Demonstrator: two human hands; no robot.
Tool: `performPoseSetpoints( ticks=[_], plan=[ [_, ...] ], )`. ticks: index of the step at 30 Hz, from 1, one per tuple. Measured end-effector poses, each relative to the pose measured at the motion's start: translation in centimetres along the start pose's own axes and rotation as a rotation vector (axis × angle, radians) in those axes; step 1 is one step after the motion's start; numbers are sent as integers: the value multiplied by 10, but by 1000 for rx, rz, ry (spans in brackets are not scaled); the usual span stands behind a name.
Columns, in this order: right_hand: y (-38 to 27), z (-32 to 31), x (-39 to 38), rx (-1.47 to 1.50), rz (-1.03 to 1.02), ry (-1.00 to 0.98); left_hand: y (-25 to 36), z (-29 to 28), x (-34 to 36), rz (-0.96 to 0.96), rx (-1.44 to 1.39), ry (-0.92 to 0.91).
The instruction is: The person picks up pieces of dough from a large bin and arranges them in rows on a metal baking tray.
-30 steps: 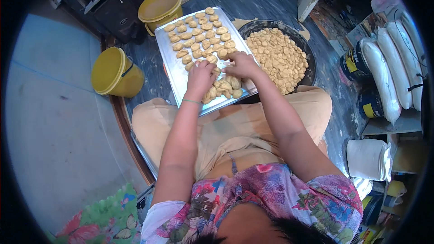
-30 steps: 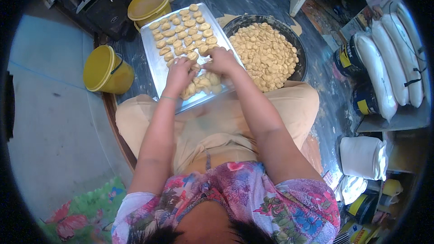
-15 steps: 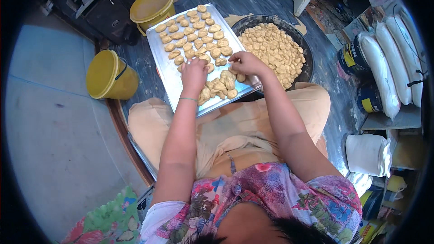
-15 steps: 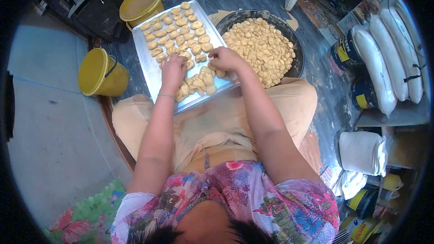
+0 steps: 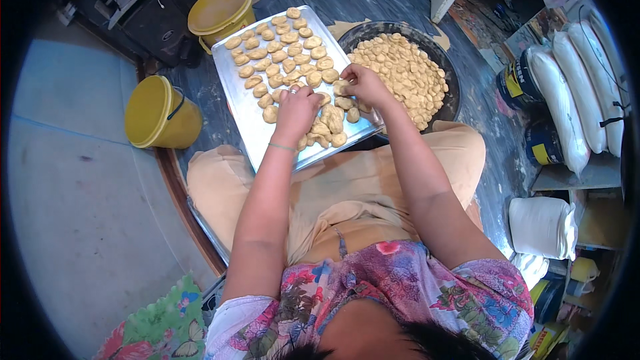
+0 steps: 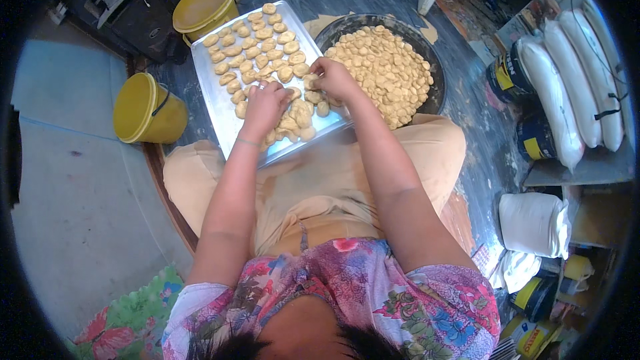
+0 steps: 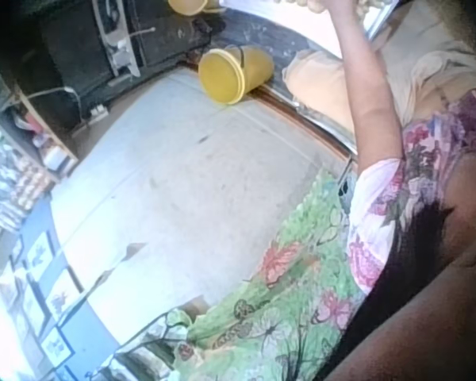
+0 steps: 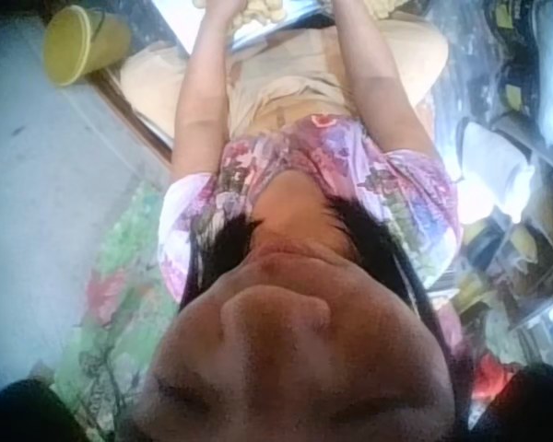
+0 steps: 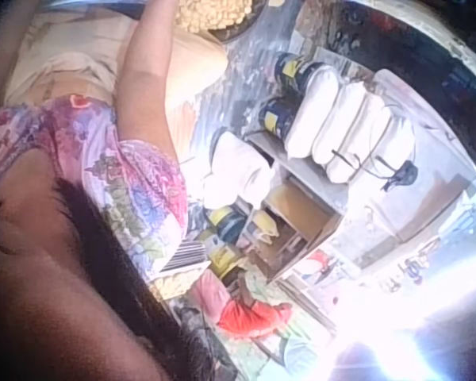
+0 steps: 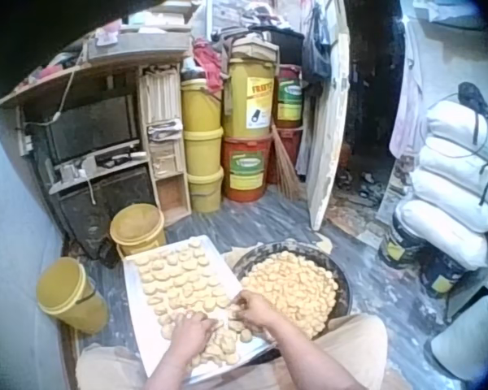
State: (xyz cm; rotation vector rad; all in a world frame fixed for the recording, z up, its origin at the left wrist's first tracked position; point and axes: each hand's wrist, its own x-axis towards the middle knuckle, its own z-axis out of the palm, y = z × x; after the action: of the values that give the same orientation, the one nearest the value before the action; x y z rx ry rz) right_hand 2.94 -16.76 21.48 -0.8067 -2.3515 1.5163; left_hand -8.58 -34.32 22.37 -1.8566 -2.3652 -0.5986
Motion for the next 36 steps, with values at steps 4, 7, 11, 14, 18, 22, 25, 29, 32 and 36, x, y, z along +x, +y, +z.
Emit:
performPoseSetpoints(
  ticks=[4,7,11,14,18,22,25,29,32,36],
  plan=[
    [9,5,2,-133,-202,46,1,4,12,-32,108,-8],
    [0,2,-6,-225,-202,98,-1,4,6,-71,55,68],
    [-3,-9,-38,-275,-145,3,5,-36,-19,-249,-138,141],
    [3,-2,-66,-411,-162,25,-9,-62,-51,-405,-229,-5],
    [-9,32,-98,-585,-252,98,5,-47,-95,-375,-236,-32],
    [-18,63,-108,-638,-320,182,41,-32,-100,-356,27,-147],
    [-12,70,-100,-518,-396,241,29,-20,-96,-342,-8,-47],
    [-3,74,-91,-343,-448,185,11,-13,-88,-292,-52,-11],
    [3,75,-87,-160,-462,258,14,-12,-84,-276,-159,29],
    [23,79,-73,337,-335,398,51,-9,-60,-566,-739,213]
  ],
)
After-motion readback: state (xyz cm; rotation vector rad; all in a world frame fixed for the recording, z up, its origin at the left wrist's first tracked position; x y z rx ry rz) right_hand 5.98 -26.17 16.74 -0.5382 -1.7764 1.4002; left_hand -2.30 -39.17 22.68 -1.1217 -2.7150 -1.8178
